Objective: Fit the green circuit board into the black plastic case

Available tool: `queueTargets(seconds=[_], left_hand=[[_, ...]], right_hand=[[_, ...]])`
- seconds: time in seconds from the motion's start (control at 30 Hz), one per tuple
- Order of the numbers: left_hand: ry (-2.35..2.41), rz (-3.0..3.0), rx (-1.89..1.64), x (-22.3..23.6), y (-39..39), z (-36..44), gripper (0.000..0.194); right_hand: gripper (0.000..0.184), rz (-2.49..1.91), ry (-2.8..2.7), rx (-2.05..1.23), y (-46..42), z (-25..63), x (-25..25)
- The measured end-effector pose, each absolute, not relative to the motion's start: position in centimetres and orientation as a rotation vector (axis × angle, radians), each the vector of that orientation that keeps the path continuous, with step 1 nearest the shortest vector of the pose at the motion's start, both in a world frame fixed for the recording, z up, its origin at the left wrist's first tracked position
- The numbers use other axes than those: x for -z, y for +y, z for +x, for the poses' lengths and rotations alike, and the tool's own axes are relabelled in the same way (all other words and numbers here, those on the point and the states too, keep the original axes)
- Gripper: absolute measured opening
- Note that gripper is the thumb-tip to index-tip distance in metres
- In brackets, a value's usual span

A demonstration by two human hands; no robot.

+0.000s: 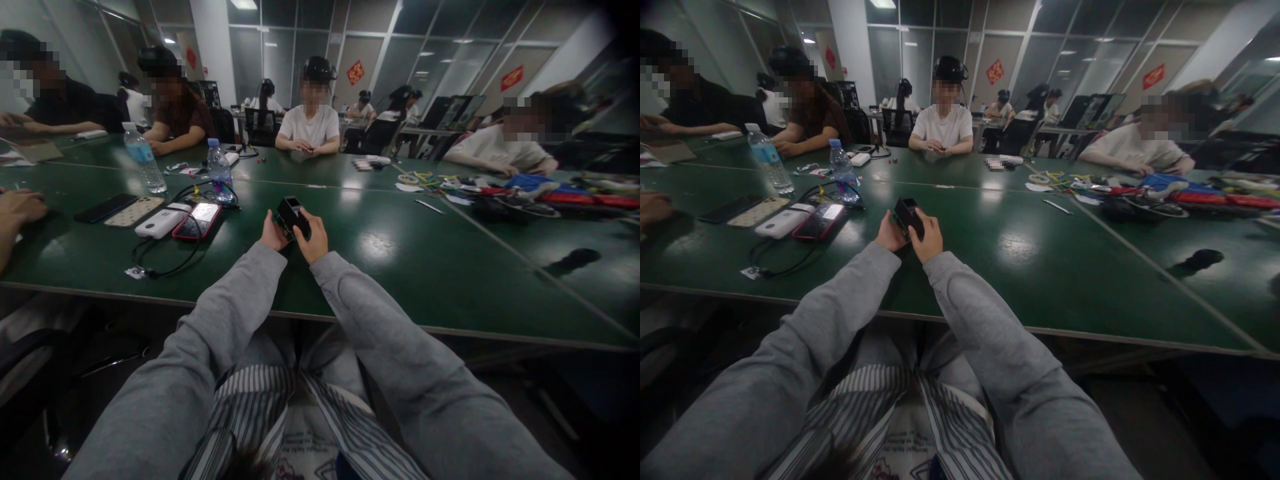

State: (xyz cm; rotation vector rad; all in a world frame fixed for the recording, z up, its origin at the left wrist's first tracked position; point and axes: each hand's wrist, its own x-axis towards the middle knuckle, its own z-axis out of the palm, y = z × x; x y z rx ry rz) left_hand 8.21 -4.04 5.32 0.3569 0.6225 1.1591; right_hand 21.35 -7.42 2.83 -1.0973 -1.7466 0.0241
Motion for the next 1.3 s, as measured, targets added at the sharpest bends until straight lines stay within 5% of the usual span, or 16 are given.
queueTargets(seconds=[1.3], left_hand=[[0.489,0.397,-1.157,-6.1,-4.8,8.2,0.078]], right_hand=[[0.058,-1.026,-1.909,-0.156,-6.1,21.4,-1.2]])
